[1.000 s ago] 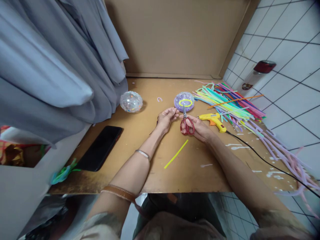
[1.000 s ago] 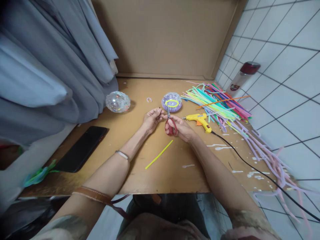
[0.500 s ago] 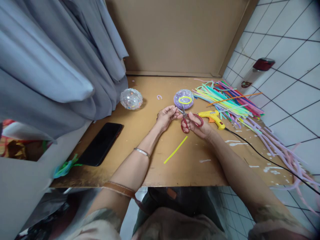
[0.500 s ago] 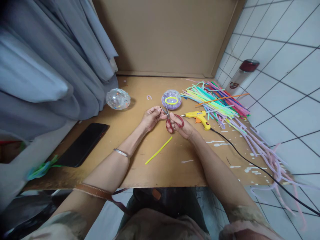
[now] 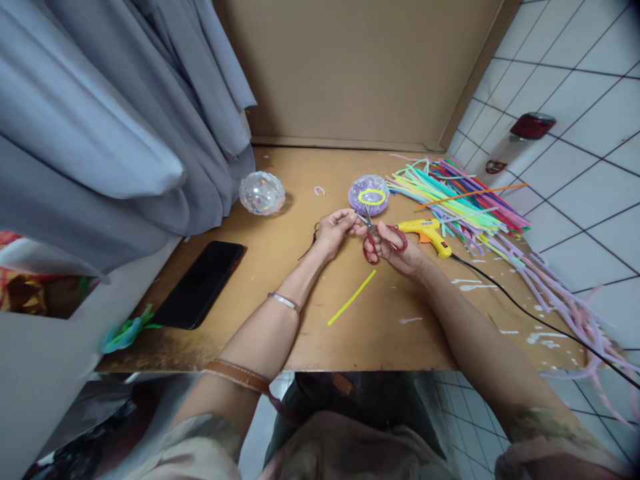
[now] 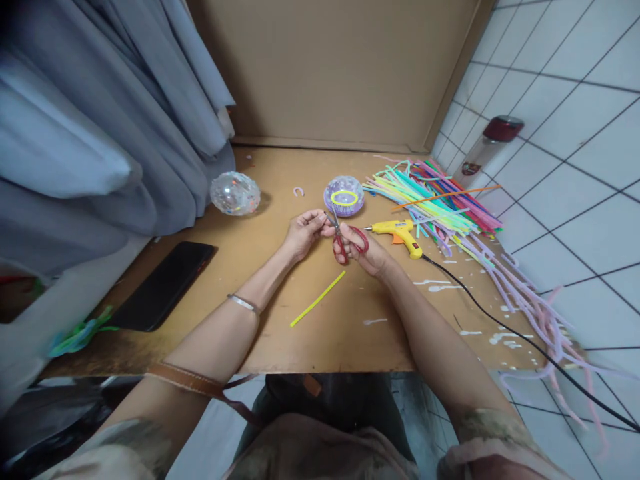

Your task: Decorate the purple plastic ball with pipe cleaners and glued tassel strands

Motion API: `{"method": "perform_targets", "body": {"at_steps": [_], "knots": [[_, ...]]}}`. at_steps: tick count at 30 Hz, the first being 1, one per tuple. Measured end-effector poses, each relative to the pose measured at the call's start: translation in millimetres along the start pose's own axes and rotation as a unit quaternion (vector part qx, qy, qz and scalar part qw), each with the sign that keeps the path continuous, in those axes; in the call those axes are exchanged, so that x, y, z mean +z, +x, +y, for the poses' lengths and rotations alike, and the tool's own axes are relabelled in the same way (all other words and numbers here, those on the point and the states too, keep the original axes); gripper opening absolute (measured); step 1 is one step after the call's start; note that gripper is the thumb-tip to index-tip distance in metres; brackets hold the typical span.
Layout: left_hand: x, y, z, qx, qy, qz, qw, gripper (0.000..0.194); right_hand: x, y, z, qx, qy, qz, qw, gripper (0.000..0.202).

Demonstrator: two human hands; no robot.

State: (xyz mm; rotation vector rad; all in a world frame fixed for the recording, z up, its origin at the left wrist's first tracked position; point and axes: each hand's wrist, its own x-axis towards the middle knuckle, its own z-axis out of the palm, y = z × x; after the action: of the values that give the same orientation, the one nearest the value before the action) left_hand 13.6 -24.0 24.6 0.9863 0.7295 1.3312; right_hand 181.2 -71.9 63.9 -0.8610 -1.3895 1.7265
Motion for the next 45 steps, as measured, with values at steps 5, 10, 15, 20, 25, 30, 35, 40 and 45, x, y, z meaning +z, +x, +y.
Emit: {"method": "perform_targets", "body": {"at_steps": [5, 10, 15, 20, 25, 30, 35, 40, 45], "knots": [[0.7, -0.8, 1.0, 0.015, 0.008, -0.003, 1.0, 0.044, -0.7, 0.1, 1.0, 0.002, 0.0, -0.002, 1.0, 0.065], [0.8, -1.5, 1.1, 0.031, 0.021, -0.01, 0.999, 0.042, -1.0, 0.2, 1.0, -0.001, -0.002, -0.001, 1.0, 0.065], [1.0, -2.4, 2.8, 0.062, 0.05, -0.011, 0.997, 0.046, -2.5, 0.1, -0.5, 0.008, -0.006, -0.003, 1.0, 0.065], [0.3, -1.9, 1.8, 0.085, 0.06, -0.019, 0.994, 0.047, -6.6, -0.1, -2.1, 0.008, -0.021, -0.015, 1.0, 0.067], [-1.7, -0.1, -0.1, 0.091, 0.065, -0.018, 0.994, 0.048, -10.3, -0.2, -2.5, 0.004, -0.029, -0.022, 0.999, 0.065], [-1.6, 0.0, 0.3, 0.096, 0.078, -0.025, 0.992, 0.049, -10.4, -0.2, -2.1, -0.003, -0.042, -0.017, 0.999, 0.066], [-0.8, -2.0, 2.3, 0.101, 0.085, -0.027, 0.991, 0.048, -8.8, -0.1, -1.8, -0.004, -0.045, -0.003, 0.999, 0.065], [-1.8, -2.1, 4.4, 0.118, 0.104, -0.027, 0.987, 0.049, -6.7, -0.1, -2.5, -0.01, -0.061, 0.032, 0.998, 0.061], [-2.8, -0.9, 4.4, 0.132, 0.125, -0.025, 0.983, 0.048, -3.5, -0.3, -1.5, -0.003, -0.063, 0.038, 0.997, 0.058]]}}
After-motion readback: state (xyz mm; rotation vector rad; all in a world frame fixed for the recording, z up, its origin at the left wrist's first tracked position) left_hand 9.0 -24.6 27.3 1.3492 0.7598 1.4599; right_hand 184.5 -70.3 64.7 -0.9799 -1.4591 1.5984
